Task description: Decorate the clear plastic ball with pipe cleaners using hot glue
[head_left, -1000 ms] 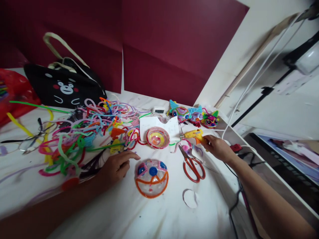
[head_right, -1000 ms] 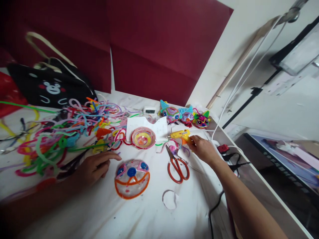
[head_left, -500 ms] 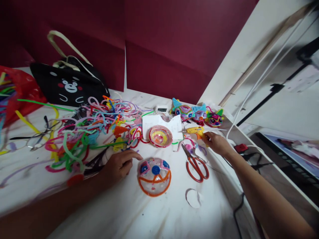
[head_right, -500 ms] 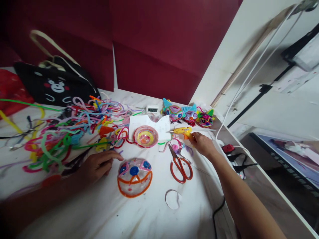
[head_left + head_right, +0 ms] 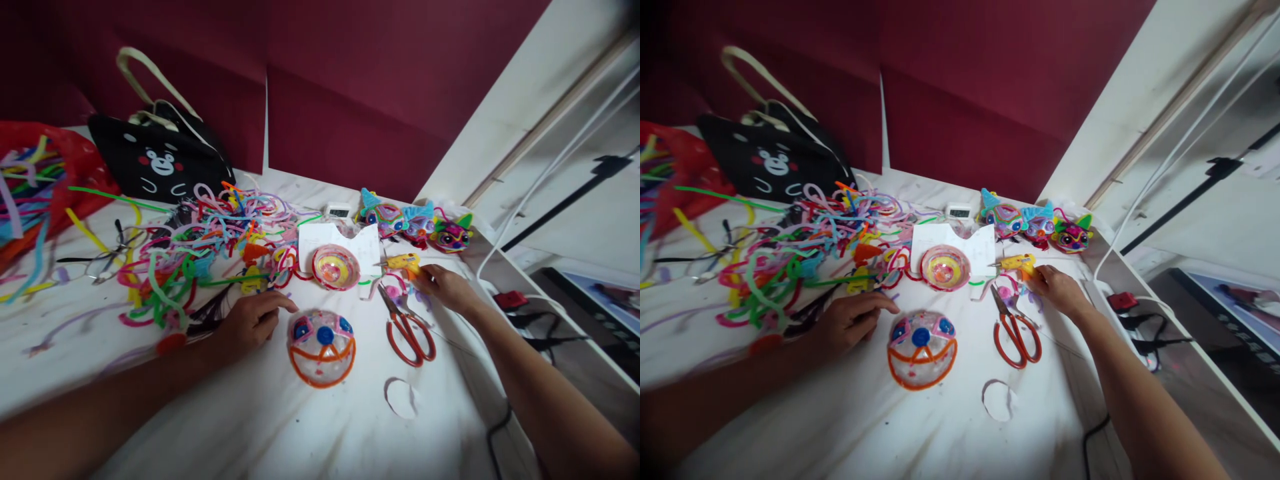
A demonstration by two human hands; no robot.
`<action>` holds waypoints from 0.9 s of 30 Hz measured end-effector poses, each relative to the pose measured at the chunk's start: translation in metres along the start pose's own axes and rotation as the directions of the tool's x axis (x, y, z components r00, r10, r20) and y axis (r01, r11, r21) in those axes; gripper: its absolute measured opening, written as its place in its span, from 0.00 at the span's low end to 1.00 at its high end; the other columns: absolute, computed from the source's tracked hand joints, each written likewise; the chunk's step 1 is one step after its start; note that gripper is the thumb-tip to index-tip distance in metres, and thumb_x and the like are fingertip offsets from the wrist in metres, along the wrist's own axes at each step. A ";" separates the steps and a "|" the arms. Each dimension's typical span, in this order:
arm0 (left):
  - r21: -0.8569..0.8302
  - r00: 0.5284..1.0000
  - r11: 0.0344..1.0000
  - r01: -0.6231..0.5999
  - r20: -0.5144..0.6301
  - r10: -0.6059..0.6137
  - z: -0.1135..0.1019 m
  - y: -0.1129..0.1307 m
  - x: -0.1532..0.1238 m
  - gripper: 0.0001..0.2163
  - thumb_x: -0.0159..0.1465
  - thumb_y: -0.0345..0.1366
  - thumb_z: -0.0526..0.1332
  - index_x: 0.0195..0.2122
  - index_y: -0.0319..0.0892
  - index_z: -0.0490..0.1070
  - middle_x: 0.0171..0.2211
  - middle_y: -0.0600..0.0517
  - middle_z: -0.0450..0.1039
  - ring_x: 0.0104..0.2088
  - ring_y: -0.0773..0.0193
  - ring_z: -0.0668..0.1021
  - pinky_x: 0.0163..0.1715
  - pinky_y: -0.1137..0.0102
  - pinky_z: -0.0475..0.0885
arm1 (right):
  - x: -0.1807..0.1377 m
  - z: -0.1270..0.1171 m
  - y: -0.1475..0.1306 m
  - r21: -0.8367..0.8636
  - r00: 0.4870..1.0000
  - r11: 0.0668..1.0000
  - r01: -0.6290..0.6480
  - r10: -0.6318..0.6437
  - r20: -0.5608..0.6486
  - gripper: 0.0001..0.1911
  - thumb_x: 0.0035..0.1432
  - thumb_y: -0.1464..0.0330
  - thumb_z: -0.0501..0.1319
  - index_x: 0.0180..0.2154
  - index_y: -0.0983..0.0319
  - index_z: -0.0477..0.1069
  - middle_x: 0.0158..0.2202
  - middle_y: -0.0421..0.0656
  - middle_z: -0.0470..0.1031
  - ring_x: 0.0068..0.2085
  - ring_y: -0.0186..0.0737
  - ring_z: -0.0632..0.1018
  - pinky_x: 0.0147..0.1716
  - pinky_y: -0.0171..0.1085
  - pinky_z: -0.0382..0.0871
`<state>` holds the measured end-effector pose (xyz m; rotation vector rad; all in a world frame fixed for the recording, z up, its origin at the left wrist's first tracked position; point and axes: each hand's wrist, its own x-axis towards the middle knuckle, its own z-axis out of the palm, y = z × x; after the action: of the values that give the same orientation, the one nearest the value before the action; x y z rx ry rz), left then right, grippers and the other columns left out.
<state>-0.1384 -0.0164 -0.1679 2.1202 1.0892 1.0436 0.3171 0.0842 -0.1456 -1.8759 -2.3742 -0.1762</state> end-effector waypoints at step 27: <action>-0.021 1.000 0.999 0.029 0.000 -0.029 0.002 0.003 0.000 0.12 0.66 0.30 0.53 0.40 0.41 0.77 0.33 0.53 0.79 0.16 0.77 0.72 0.20 0.79 0.67 | -0.018 -0.031 -0.023 -0.104 0.990 0.994 -0.024 0.009 -0.144 0.18 0.68 0.63 0.50 0.45 0.63 0.76 0.44 0.53 0.80 0.38 0.49 0.80 0.31 0.40 0.65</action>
<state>-0.1349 -0.0185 -0.1667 2.0821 1.1015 1.0369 0.2991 0.0562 -0.1186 -1.8573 -2.2954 -0.4281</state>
